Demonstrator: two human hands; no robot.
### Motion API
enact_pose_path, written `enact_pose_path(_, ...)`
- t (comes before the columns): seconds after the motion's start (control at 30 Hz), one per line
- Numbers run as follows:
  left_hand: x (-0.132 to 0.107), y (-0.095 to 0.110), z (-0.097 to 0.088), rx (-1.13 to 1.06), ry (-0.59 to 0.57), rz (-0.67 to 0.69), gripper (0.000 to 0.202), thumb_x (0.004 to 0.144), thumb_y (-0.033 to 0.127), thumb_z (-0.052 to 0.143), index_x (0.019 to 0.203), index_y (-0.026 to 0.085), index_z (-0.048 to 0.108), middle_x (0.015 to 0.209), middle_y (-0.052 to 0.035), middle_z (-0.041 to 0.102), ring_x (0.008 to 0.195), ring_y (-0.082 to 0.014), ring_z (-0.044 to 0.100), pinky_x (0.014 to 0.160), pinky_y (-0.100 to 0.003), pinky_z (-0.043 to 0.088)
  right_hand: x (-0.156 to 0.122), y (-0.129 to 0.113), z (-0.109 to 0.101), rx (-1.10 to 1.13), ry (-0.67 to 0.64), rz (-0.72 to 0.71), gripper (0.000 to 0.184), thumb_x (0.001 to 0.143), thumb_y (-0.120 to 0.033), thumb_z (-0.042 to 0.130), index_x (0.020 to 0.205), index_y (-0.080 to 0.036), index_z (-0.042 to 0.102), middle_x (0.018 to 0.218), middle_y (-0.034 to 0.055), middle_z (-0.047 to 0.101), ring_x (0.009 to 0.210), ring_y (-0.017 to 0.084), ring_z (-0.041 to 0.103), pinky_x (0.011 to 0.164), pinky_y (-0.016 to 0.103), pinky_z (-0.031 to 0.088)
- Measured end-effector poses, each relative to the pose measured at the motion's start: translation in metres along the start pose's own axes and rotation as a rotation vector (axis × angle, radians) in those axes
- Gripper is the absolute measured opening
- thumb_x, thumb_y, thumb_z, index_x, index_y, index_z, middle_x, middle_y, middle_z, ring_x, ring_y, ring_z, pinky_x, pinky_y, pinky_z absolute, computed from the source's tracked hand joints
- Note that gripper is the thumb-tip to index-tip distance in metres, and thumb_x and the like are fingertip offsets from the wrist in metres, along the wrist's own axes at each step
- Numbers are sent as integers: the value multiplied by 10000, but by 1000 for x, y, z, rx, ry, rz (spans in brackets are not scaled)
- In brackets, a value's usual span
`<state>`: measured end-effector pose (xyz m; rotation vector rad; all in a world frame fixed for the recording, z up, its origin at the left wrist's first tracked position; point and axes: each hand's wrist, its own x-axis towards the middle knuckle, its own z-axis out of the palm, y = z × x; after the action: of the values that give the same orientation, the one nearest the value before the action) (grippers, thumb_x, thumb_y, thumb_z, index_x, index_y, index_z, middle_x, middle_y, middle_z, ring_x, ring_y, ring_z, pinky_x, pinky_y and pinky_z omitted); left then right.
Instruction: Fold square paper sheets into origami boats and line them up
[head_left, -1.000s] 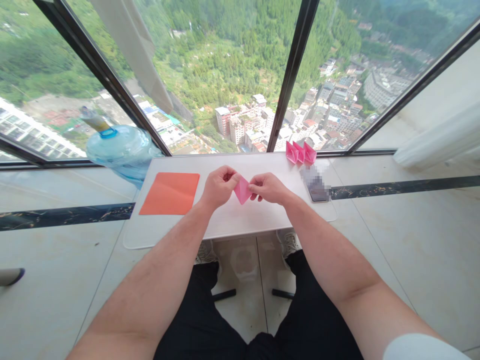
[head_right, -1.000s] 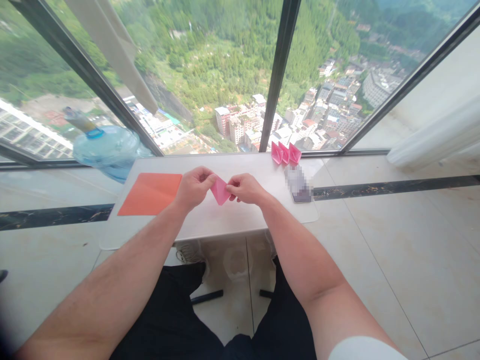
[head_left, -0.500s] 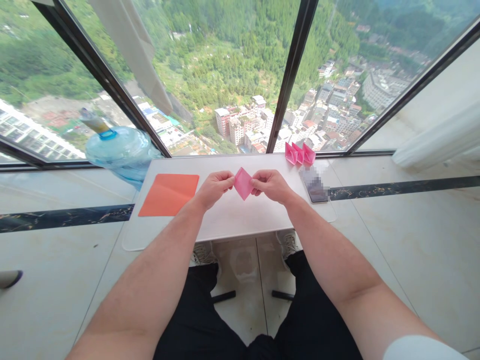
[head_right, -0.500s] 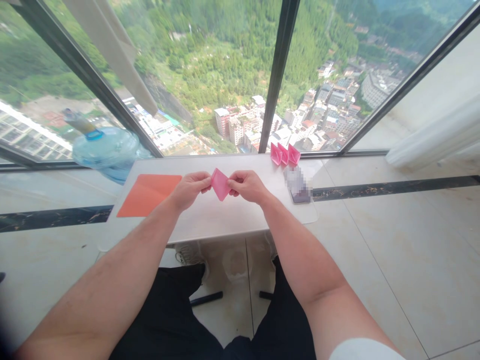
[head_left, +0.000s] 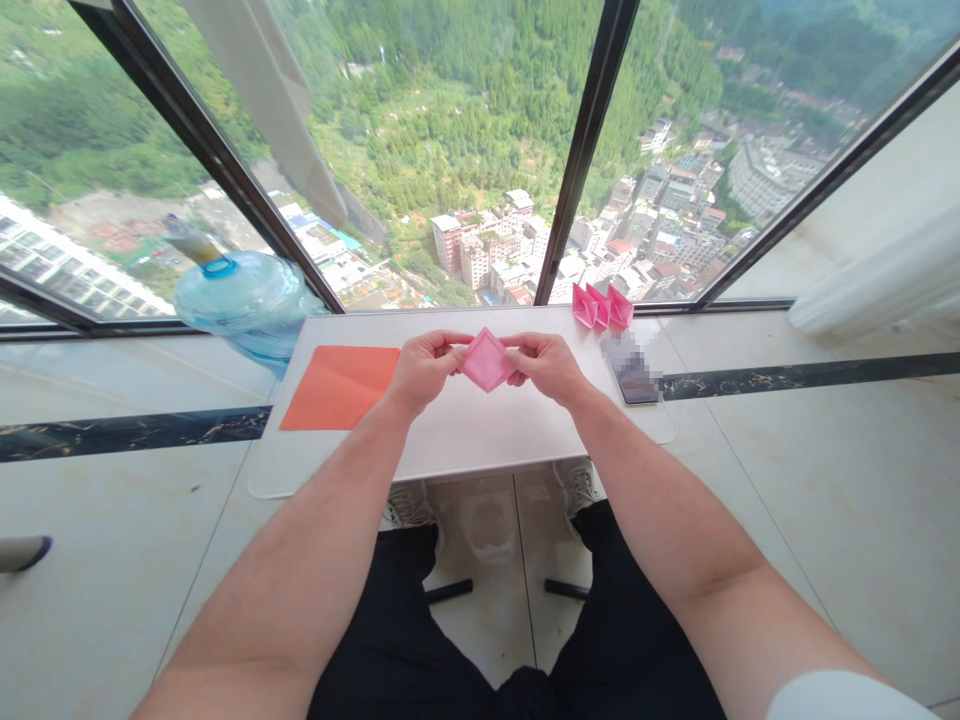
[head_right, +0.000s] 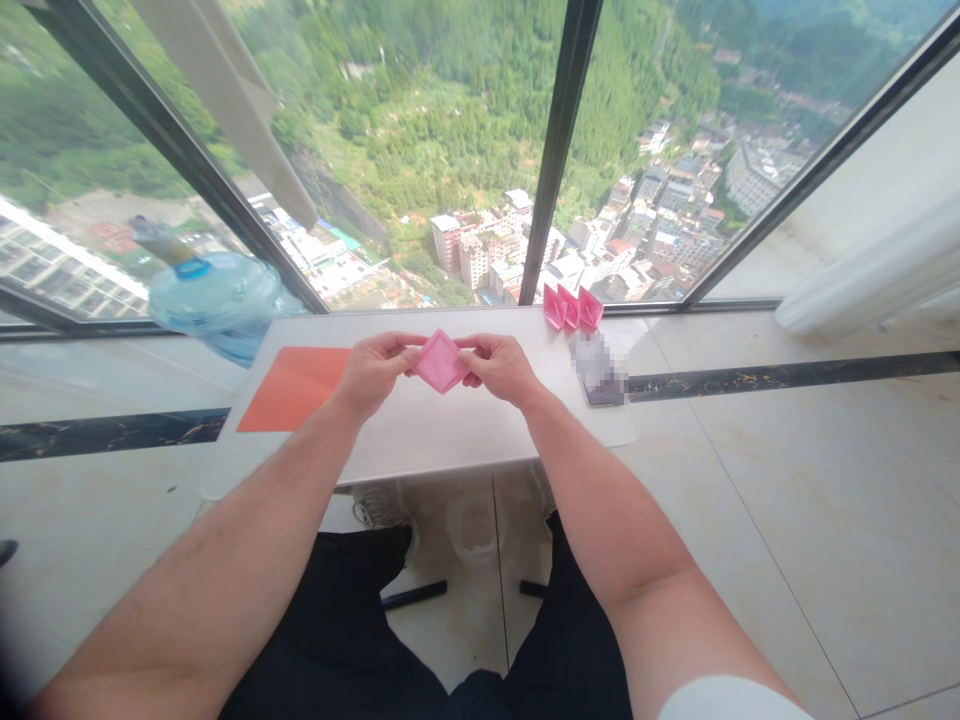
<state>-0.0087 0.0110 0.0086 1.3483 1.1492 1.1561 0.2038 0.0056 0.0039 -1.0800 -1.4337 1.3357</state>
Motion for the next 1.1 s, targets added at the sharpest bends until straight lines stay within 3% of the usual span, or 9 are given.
enact_pose_path(0.13,1,-2,-1,-13,59,29,258,660,316,772,856,149,764,590,0,629,579,-125,546,603,-273,462,2,3,-1,5,33,-16,441,749,-457,767,1050,-135,756,609,10,677,540,140,629,551,283,549)
enact_pose_path(0.33,0,-4,1,92,105,63,217,675,327,775,819,166,752,584,12,631,547,-115,528,548,-248,409,1,2,4,-86,99,-63,393,765,-550,739,729,-165,670,604,17,649,561,127,592,543,258,504)
enact_pose_path(0.67,-2,-3,6,165,196,119,188,686,349,777,738,175,727,683,-17,688,643,-147,599,606,-265,464,2,7,11,-165,146,-105,416,790,-602,701,762,-188,667,675,3,629,606,136,587,566,273,524)
enact_pose_path(0.77,-1,-4,6,104,172,140,209,682,365,793,738,174,729,888,-53,731,733,-161,635,669,-281,495,1,5,12,-189,148,-119,401,808,-585,690,753,-188,678,679,6,623,615,141,596,593,288,525)
enact_pose_path(0.87,0,-4,6,-20,44,105,276,694,434,803,766,171,759,1161,-93,712,908,-212,669,786,-318,521,0,4,13,-242,137,-192,393,806,-574,697,718,-192,685,791,37,636,713,158,612,646,302,539)
enact_pose_path(0.97,0,-4,5,-64,-63,50,357,739,509,773,836,166,794,1012,-94,752,923,-239,667,843,-347,510,-1,4,14,-268,114,-244,370,808,-554,700,724,-193,707,1004,79,640,839,176,622,663,301,541)
enact_pose_path(1.1,-1,-5,6,-58,11,17,384,678,512,820,844,166,802,815,-61,751,781,-214,651,755,-329,502,-1,3,15,-274,101,-235,309,814,-482,697,719,-188,708,1146,99,640,927,192,637,696,303,531)
